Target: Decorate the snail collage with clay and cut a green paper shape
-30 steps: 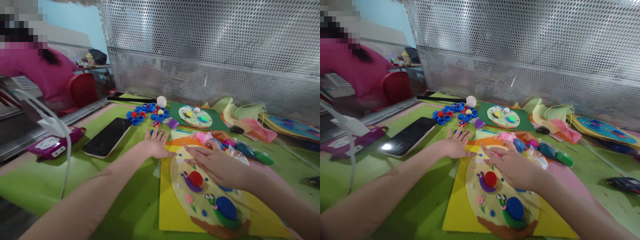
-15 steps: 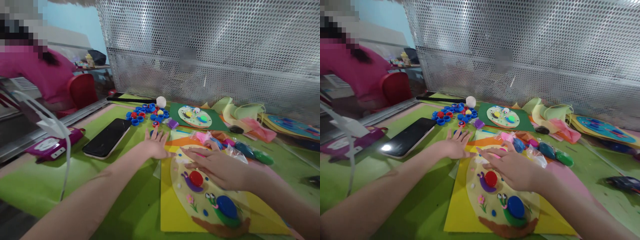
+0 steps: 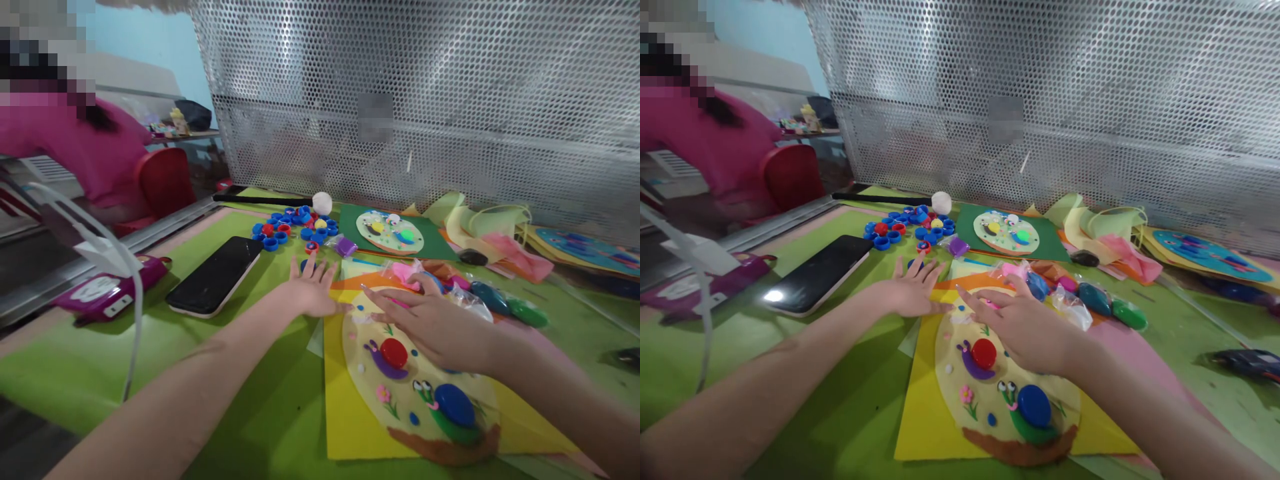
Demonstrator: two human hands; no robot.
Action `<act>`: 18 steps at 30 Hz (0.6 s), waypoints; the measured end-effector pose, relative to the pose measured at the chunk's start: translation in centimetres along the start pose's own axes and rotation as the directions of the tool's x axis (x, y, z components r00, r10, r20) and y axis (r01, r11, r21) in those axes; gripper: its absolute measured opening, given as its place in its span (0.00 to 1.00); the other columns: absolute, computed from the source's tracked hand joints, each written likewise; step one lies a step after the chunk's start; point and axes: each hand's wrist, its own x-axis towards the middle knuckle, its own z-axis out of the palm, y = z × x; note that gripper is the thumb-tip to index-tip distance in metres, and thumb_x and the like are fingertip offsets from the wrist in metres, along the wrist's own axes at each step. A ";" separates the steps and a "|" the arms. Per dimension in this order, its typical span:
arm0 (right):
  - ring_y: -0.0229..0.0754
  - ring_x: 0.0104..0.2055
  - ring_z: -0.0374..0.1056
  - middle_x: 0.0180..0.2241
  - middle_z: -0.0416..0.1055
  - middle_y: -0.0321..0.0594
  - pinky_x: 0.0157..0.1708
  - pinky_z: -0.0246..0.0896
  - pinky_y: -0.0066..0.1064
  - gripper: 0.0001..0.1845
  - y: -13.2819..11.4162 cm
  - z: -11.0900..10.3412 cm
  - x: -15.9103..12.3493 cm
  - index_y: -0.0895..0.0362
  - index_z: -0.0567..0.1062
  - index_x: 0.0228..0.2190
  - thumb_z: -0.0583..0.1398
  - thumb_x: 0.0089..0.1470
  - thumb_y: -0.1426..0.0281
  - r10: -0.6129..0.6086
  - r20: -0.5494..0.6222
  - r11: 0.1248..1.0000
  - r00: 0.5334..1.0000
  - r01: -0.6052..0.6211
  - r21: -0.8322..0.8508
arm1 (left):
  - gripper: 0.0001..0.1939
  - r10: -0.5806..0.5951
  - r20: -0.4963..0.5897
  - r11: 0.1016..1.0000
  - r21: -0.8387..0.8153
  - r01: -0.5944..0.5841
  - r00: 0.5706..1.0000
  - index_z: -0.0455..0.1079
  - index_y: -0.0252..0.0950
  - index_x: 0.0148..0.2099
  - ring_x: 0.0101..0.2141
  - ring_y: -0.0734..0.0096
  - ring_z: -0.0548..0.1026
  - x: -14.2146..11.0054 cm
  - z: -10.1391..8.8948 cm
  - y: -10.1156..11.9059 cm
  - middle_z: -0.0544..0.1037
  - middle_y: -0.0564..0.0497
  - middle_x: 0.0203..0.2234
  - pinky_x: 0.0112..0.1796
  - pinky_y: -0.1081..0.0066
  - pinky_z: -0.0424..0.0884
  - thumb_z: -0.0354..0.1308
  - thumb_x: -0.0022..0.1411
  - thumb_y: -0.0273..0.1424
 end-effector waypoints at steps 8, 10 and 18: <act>0.51 0.53 0.59 0.36 0.75 0.50 0.48 0.49 0.52 0.44 0.1 -0.4 -0.1 0.67 0.38 0.61 0.49 0.42 0.83 -0.004 0.015 0.999 1.000 0.004 -0.049 | 0.49 -0.002 -0.007 1.000 0.004 0.002 1.000 0.29 0.36 0.66 0.59 0.50 0.20 -0.1 0.0 0.0 0.33 0.47 0.63 0.53 0.40 0.22 0.38 0.52 0.60; 0.51 0.52 0.60 0.34 0.75 0.50 0.48 0.50 0.52 0.44 0.0 -0.5 0.0 0.67 0.39 0.61 0.49 0.41 0.83 -0.012 0.018 0.997 1.000 0.014 -0.075 | 0.50 -0.003 -0.002 1.000 0.006 0.003 1.000 0.29 0.36 0.66 0.59 0.51 0.20 -0.1 -0.1 0.0 0.33 0.47 0.63 0.52 0.40 0.22 0.38 0.51 0.60; 0.51 0.57 0.55 0.45 0.72 0.52 0.50 0.46 0.53 0.37 0.6 -0.8 -0.3 0.64 0.42 0.60 0.45 0.48 0.83 0.039 -0.054 0.997 0.998 -0.042 -0.065 | 0.51 -0.014 0.013 1.000 0.015 0.014 1.000 0.29 0.36 0.66 0.59 0.50 0.21 0.1 -0.1 0.1 0.33 0.47 0.64 0.52 0.40 0.22 0.38 0.50 0.61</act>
